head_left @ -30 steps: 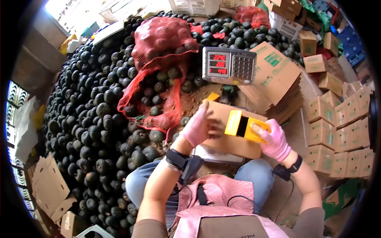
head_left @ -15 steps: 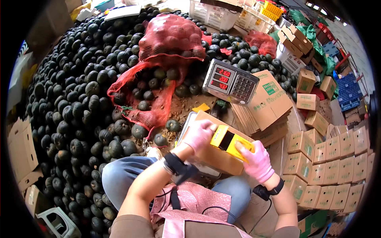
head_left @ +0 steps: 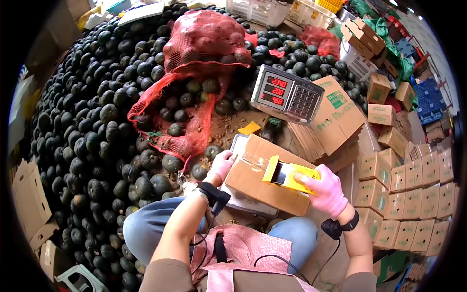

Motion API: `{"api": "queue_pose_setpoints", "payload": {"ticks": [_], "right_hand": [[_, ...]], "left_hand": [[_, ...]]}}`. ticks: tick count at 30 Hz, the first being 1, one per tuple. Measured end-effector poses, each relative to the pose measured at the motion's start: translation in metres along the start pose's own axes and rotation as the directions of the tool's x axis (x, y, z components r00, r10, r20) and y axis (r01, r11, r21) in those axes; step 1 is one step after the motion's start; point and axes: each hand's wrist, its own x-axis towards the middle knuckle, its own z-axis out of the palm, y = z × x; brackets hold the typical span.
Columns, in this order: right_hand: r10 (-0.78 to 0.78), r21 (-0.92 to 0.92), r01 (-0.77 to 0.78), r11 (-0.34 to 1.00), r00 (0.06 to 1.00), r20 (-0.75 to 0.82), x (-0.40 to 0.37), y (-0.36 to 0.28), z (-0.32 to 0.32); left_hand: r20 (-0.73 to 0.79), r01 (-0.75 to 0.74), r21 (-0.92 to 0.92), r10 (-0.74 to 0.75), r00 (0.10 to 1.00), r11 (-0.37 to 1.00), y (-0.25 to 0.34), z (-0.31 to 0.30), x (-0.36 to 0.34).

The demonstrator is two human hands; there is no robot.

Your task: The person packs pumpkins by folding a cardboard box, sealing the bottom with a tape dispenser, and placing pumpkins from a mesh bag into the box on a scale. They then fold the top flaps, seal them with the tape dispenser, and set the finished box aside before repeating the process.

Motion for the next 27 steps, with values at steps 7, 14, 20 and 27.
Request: {"api": "queue_pose_setpoints", "payload": {"ticks": [7, 14, 20, 27], "right_hand": [[-0.043, 0.115, 0.07, 0.991, 0.973, -0.225, -0.007, 0.01, 0.01], [-0.048, 0.104, 0.076, 0.992, 0.967, -0.249, -0.011, 0.011, 0.012], [0.002, 0.047, 0.0, 0.999, 1.0, -0.028, -0.015, 0.014, -0.007], [0.111, -0.072, -0.105, 0.992, 0.99, 0.086, -0.134, 0.05, -0.049]], "left_hand": [[-0.14, 0.413, 0.541, -0.406, 0.903, 0.732, 0.02, -0.01, -0.008], [0.432, -0.774, 0.382, 0.642, 0.633, 0.506, 0.152, -0.014, -0.049], [0.689, -0.781, 0.589, 0.374, 0.62, 0.209, 0.145, -0.008, -0.04], [0.692, -0.765, 0.622, 0.339, 0.637, 0.168, 0.151, -0.006, -0.039]]}}
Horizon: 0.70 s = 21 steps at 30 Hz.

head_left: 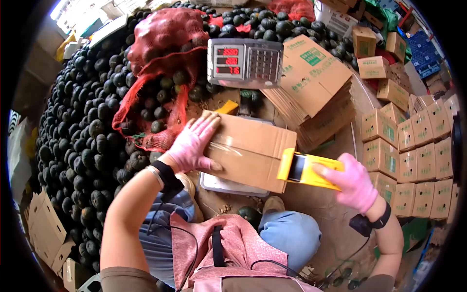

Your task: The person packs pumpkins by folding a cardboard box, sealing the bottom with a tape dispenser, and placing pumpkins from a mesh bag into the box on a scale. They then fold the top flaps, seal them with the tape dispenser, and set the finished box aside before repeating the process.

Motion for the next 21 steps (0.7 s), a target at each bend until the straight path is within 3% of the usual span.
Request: {"api": "queue_pose_setpoints", "payload": {"ticks": [10, 13, 16, 18, 21], "right_hand": [[-0.053, -0.033, 0.05, 0.998, 0.991, -0.119, -0.092, 0.089, 0.043], [-0.005, 0.097, 0.019, 0.995, 0.99, -0.141, -0.11, 0.11, 0.102], [0.005, 0.098, 0.006, 0.995, 0.994, -0.112, -0.088, 0.107, 0.153], [-0.038, 0.135, 0.049, 0.99, 0.996, -0.086, -0.059, 0.102, 0.174], [0.005, 0.057, -0.008, 0.998, 0.999, 0.043, -0.021, 0.088, 0.153]], "left_hand": [[0.008, -0.07, 0.07, 0.07, 0.998, 0.995, -0.001, 0.004, 0.003], [0.082, -0.126, 0.178, 0.113, 0.99, 0.976, 0.007, -0.005, 0.013], [0.168, -0.208, 0.318, 0.161, 0.973, 0.925, 0.007, -0.01, 0.014], [0.29, -0.393, 0.337, 0.303, 0.908, 0.856, 0.009, -0.019, 0.031], [0.405, -0.617, 0.148, 0.522, 0.751, 0.773, 0.022, -0.015, 0.072]]}}
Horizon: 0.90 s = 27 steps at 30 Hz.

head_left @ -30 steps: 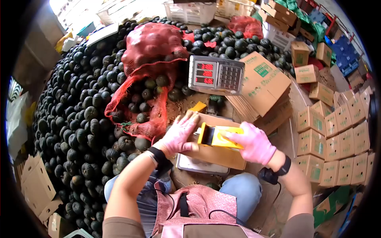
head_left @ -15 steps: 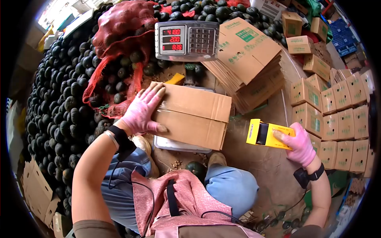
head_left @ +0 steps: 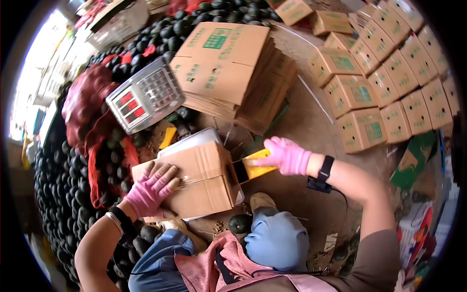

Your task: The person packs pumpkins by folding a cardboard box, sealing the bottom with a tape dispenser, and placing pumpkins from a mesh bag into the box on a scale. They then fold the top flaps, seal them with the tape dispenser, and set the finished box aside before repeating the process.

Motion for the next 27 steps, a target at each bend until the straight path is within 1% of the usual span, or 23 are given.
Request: {"api": "queue_pose_setpoints", "payload": {"ticks": [1, 3, 4, 5, 7, 9, 10, 11, 13, 14, 15, 16, 17, 18, 19, 20, 21, 22, 23, 24, 25, 26, 27], "right_hand": [[0.013, 0.002, -0.013, 1.0, 0.999, 0.038, 0.006, 0.0, -0.013], [0.045, 0.006, -0.046, 0.999, 0.99, 0.131, 0.021, -0.012, -0.042], [0.111, 0.035, -0.124, 0.992, 0.958, 0.266, 0.032, -0.018, -0.058], [0.128, 0.019, -0.142, 0.99, 0.936, 0.327, 0.045, -0.026, -0.065], [0.19, -0.165, -0.119, 0.979, 0.824, 0.534, 0.077, -0.048, -0.057], [0.206, -0.108, -0.176, 0.978, 0.802, 0.561, 0.088, -0.039, -0.027], [0.215, -0.054, -0.228, 0.972, 0.78, 0.588, 0.083, -0.025, -0.027], [0.214, 0.08, -0.317, 0.945, 0.785, 0.581, 0.073, -0.013, -0.035], [0.241, 0.153, -0.414, 0.898, 0.751, 0.615, 0.06, 0.004, -0.049], [0.248, 0.191, -0.469, 0.862, 0.72, 0.649, 0.052, 0.016, -0.05], [0.282, 0.286, -0.513, 0.81, 0.767, 0.577, 0.039, 0.025, -0.05], [0.321, 0.425, -0.596, 0.681, 0.765, 0.559, 0.027, 0.031, -0.055], [0.359, 0.554, -0.646, 0.526, 0.759, 0.544, 0.014, 0.034, -0.06], [0.413, 0.672, -0.605, 0.427, 0.792, 0.45, 0.001, 0.036, -0.056], [0.469, 0.85, -0.514, 0.119, 0.784, 0.408, -0.011, 0.033, -0.05], [0.528, 0.909, -0.406, -0.1, 0.752, 0.394, -0.019, 0.027, -0.047], [0.582, 0.917, -0.254, -0.308, 0.712, 0.392, -0.028, 0.022, -0.043], [0.606, 0.908, -0.132, -0.398, 0.705, 0.368, -0.026, 0.008, -0.052], [0.622, 0.907, -0.067, -0.415, 0.707, 0.337, -0.027, 0.009, -0.031], [0.577, 0.965, -0.192, 0.177, 0.815, 0.056, -0.037, 0.011, -0.017], [0.359, 0.677, -0.174, 0.715, 0.922, -0.143, -0.039, 0.008, -0.013], [0.354, 0.997, -0.06, -0.039, 0.933, 0.07, -0.03, 0.006, -0.001], [0.333, 0.635, 0.087, -0.768, 0.901, 0.279, -0.022, 0.004, 0.011]], "left_hand": [[0.003, -0.093, -0.084, 0.094, 0.996, 0.992, -0.004, 0.002, 0.016], [0.012, -0.318, -0.047, 0.319, 0.948, 0.947, -0.008, 0.0, 0.052], [0.025, -0.372, -0.114, 0.377, 0.926, 0.921, -0.006, -0.001, 0.07], [-0.009, -0.447, -0.121, 0.449, 0.893, 0.886, -0.006, 0.001, 0.082], [0.03, -0.523, -0.127, 0.531, 0.847, 0.843, -0.002, -0.006, 0.101], [0.099, -0.528, -0.081, 0.534, 0.84, 0.845, 0.001, -0.015, 0.105], [0.083, -0.501, -0.154, 0.517, 0.852, 0.851, 0.001, -0.013, 0.102], [0.039, -0.482, -0.22, 0.501, 0.865, 0.848, 0.004, -0.015, 0.102], [-0.053, -0.478, -0.223, 0.479, 0.876, 0.849, 0.01, -0.015, 0.107], [-0.067, -0.499, -0.216, 0.498, 0.865, 0.839, 0.013, -0.016, 0.115], [-0.163, -0.52, -0.222, 0.495, 0.854, 0.825, 0.014, -0.019, 0.125], [-0.258, -0.541, -0.227, 0.485, 0.835, 0.81, 0.015, -0.022, 0.135], [-0.274, -0.557, -0.21, 0.499, 0.822, 0.803, 0.018, -0.021, 0.142], [-0.212, -0.572, -0.175, 0.537, 0.817, 0.801, 0.022, -0.018, 0.147], [-0.147, -0.584, -0.14, 0.567, 0.811, 0.799, 0.026, -0.015, 0.152], [-0.155, -0.529, -0.221, 0.506, 0.848, 0.819, 0.033, -0.019, 0.158], [-0.164, -0.538, -0.215, 0.513, 0.843, 0.815, 0.039, -0.023, 0.166], [0.096, -0.449, -0.151, 0.465, 0.88, 0.881, 0.052, -0.037, 0.178], [0.346, -0.365, -0.055, 0.361, 0.866, 0.929, 0.061, -0.047, 0.183], [0.298, -0.291, -0.077, 0.301, 0.906, 0.954, 0.064, -0.051, 0.183], [0.299, -0.274, -0.064, 0.28, 0.912, 0.96, 0.06, -0.058, 0.173], [-0.124, -0.102, -0.024, 0.098, 0.987, 0.994, 0.052, -0.066, 0.155], [-0.518, 0.069, -0.051, -0.086, 0.851, 0.996, 0.042, -0.069, 0.134]]}}
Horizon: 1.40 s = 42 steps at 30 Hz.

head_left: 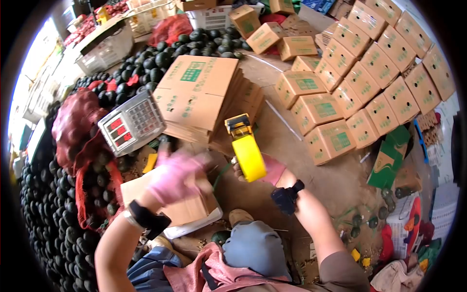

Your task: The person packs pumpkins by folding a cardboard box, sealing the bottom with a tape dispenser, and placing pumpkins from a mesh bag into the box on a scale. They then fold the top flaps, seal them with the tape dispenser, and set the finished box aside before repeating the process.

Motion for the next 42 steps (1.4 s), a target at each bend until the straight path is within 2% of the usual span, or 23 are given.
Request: {"api": "queue_pose_setpoints", "payload": {"ticks": [2, 4, 5, 7, 8, 10, 14, 17, 18, 20, 22, 23, 25, 26, 27, 28, 32, 34, 36, 37, 38, 40, 42], "right_hand": [[0.04, 0.217, -0.068, 0.974, 0.99, 0.132, 0.009, 0.012, 0.0], [-0.025, -0.035, 0.027, 0.999, 0.998, 0.052, 0.029, 0.025, -0.001], [-0.167, -0.369, 0.183, 0.911, 0.983, 0.076, 0.038, 0.035, -0.006], [-0.417, -0.737, 0.501, 0.453, 0.85, 0.321, 0.06, 0.065, -0.01], [-0.329, -0.576, 0.474, 0.666, 0.88, 0.344, 0.068, 0.072, 0.0], [-0.187, -0.431, 0.349, 0.832, 0.908, 0.374, 0.076, 0.084, 0.01], [-0.137, -0.434, 0.269, 0.86, 0.94, 0.313, 0.064, 0.085, 0.011], [-0.168, -0.353, 0.226, 0.908, 0.968, 0.188, 0.05, 0.071, 0.01], [-0.166, -0.33, 0.21, 0.92, 0.974, 0.155, 0.049, 0.068, 0.007], [-0.154, -0.284, 0.176, 0.943, 0.983, 0.096, 0.047, 0.069, 0.004], [-0.119, -0.237, 0.128, 0.963, 0.991, 0.053, 0.046, 0.076, 0.001], [-0.105, -0.215, 0.111, 0.97, 0.994, 0.036, 0.048, 0.077, -0.003], [-0.048, -0.146, 0.048, 0.988, 0.999, 0.002, 0.053, 0.091, -0.008], [-0.021, -0.116, 0.019, 0.993, 1.0, -0.017, 0.056, 0.095, -0.012], [0.0, -0.092, -0.004, 0.996, 0.999, -0.038, 0.06, 0.096, -0.015], [0.01, -0.064, -0.014, 0.998, 0.998, -0.063, 0.066, 0.094, -0.018], [-0.239, -0.213, 0.183, 0.96, 0.932, -0.272, 0.113, 0.049, -0.039], [-0.55, -0.888, 0.009, 0.459, 0.788, -0.277, 0.131, -0.004, 0.019], [-0.743, -0.968, 0.05, 0.246, 0.651, -0.155, 0.187, -0.046, -0.003], [-0.639, -0.868, 0.07, 0.491, 0.706, -0.304, 0.196, -0.057, 0.03], [-0.67, -0.912, -0.029, 0.409, 0.669, -0.322, 0.243, -0.077, -0.011], [-0.857, -0.971, -0.221, 0.086, 0.481, -0.186, 0.281, -0.083, -0.02], [-0.804, -0.943, -0.319, 0.098, 0.533, -0.264, 0.303, -0.09, -0.029]], "left_hand": [[0.157, 0.625, -0.551, -0.667, 0.728, 0.553, -0.071, -0.003, -0.074], [0.124, 0.659, -0.744, -0.944, 0.305, 0.115, -0.092, -0.017, -0.136], [0.111, 0.667, -0.736, -0.95, 0.293, 0.119, -0.085, -0.016, -0.154], [0.67, 0.356, -0.74, -0.672, 0.317, -0.57, -0.068, -0.008, -0.192], [0.802, 0.191, -0.533, -0.419, 0.426, -0.825, -0.066, -0.002, -0.21], [0.806, 0.384, -0.583, -0.569, 0.162, -0.716, -0.072, 0.044, -0.247], [0.696, 0.197, -0.716, -0.662, 0.278, -0.67, -0.046, -0.016, -0.236], [0.373, 0.289, -0.927, -0.693, 0.617, -0.24, -0.021, -0.07, -0.246], [0.4, 0.074, -0.874, -0.626, 0.669, -0.479, -0.01, -0.097, -0.229], [0.339, 0.248, -0.94, -0.582, 0.739, -0.232, -0.025, -0.071, -0.263], [0.555, 0.234, -0.829, -0.697, 0.454, -0.507, -0.016, -0.071, -0.257], [0.657, 0.098, -0.674, -0.533, 0.534, -0.732, -0.034, -0.04, -0.29], [0.537, 0.588, -0.787, -0.676, 0.504, -0.187, -0.04, 0.002, -0.295], [0.836, 0.248, -0.521, -0.429, 0.343, -0.816, -0.041, 0.018, -0.296], [0.857, 0.545, -0.476, -0.503, 0.112, -0.691, -0.018, -0.013, -0.262], [0.656, 0.512, -0.733, -0.664, 0.358, -0.448, -0.01, 0.008, -0.274], [0.361, 0.56, -0.814, -0.891, 0.275, -0.157, -0.021, 0.028, -0.276], [0.273, 0.595, -0.794, -0.947, 0.169, -0.123, -0.051, -0.016, -0.263], [0.207, 0.215, -0.958, -0.976, 0.067, -0.188, -0.054, -0.095, -0.212], [0.163, 0.062, -0.986, -0.977, 0.135, -0.156, -0.061, -0.115, -0.209], [0.095, -0.098, -0.988, -0.972, 0.217, -0.119, -0.064, -0.132, -0.206], [0.07, -0.199, -0.975, -0.988, 0.141, -0.097, -0.059, -0.155, -0.19], [0.141, -0.412, -0.894, -0.983, 0.119, -0.178, -0.049, -0.174, -0.167]]}}
